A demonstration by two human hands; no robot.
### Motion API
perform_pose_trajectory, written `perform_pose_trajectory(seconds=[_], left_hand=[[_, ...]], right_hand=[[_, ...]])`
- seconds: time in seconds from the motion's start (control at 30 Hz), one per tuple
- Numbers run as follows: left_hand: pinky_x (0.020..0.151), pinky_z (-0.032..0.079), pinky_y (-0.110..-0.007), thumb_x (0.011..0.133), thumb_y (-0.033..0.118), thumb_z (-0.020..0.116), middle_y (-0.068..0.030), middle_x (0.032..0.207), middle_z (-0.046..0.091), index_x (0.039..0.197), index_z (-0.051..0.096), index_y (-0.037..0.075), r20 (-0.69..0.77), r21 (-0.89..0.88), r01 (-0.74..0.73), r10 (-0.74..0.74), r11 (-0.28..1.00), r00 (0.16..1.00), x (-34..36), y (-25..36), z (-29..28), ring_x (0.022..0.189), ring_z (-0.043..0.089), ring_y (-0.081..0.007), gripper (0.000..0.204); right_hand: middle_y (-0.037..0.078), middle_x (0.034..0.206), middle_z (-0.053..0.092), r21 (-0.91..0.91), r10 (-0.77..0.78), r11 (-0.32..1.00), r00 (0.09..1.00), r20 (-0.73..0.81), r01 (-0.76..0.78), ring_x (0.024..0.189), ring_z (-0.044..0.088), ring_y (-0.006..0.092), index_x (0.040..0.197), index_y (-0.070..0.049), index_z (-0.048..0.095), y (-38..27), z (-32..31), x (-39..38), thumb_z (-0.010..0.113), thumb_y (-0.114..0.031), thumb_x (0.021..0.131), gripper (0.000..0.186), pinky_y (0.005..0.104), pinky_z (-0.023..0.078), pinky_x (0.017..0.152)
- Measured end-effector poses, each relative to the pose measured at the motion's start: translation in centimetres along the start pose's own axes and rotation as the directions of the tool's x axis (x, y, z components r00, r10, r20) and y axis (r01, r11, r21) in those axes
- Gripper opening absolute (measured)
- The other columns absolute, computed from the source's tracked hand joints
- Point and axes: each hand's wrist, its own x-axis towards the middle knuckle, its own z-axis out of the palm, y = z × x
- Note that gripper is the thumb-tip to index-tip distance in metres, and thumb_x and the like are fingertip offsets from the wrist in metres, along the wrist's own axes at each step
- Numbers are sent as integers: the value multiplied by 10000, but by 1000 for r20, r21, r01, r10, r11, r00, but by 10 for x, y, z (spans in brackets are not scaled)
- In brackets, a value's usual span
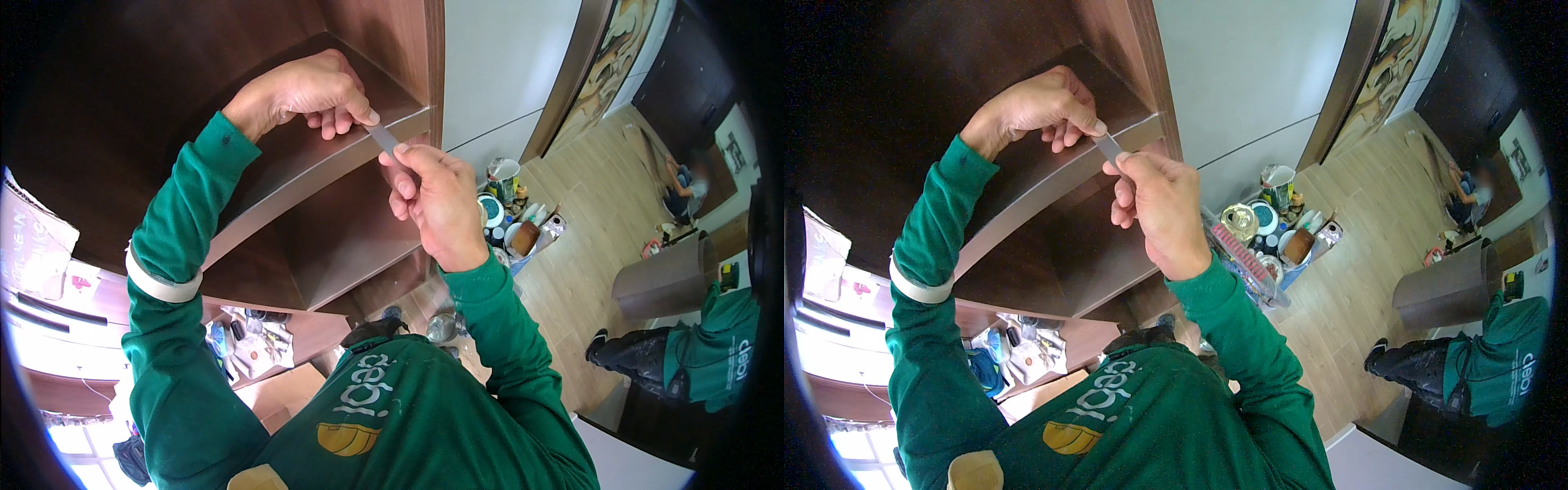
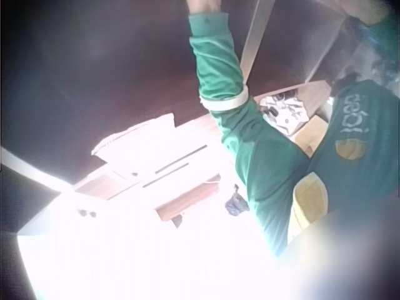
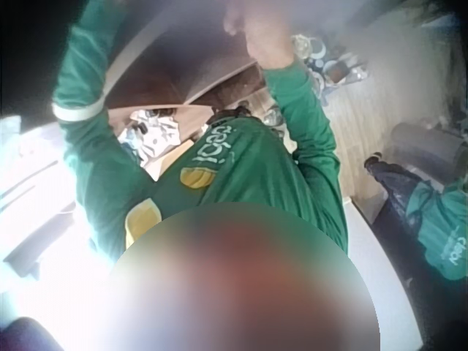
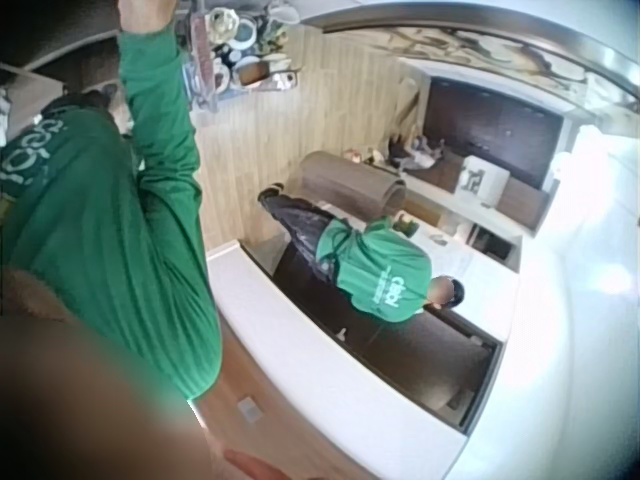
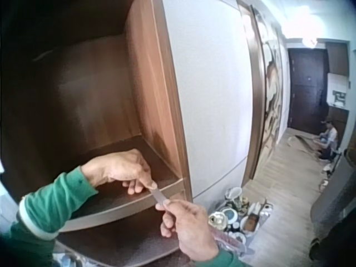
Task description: The person uses a utility knife to trim and scrape the edges of a wooden cabinet shelf. They repeatedly scrape along the edge, then peel away a thin strip of veneer or edge banding by hand. The person continues scraping and peeling along the same edge throughout the clip.
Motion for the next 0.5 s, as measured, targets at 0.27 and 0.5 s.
perform_pose_trajectory(seconds=[0.27, 0.5], left_hand=[[399, 388, -218, 762, 240, 780, -40, 531, 611, 652, 666, 40, 24, 15, -1, 1, 1000, 1000, 3, 3, 0, 444, 600, -112, 256], [394, 383, -219, 771, 231, 772, -44, 529, 610, 637, 656, 37, 13, 11, -28, 28, 1000, 1000, 5, 6, 2, 443, 597, -116, 263]], right_hand=[[-17, 617, 480, 4, -41, 999, 999, 3, 41, 543, 446, 84, 915, 51, 667, -2, -3, 0, 600, -173, 963, 238, 250, 399, 485], [-17, 629, 492, 37, -37, 999, 999, -24, 38, 542, 445, 76, 919, 56, 671, -3, -6, 2, 611, -163, 958, 231, 254, 395, 478]])
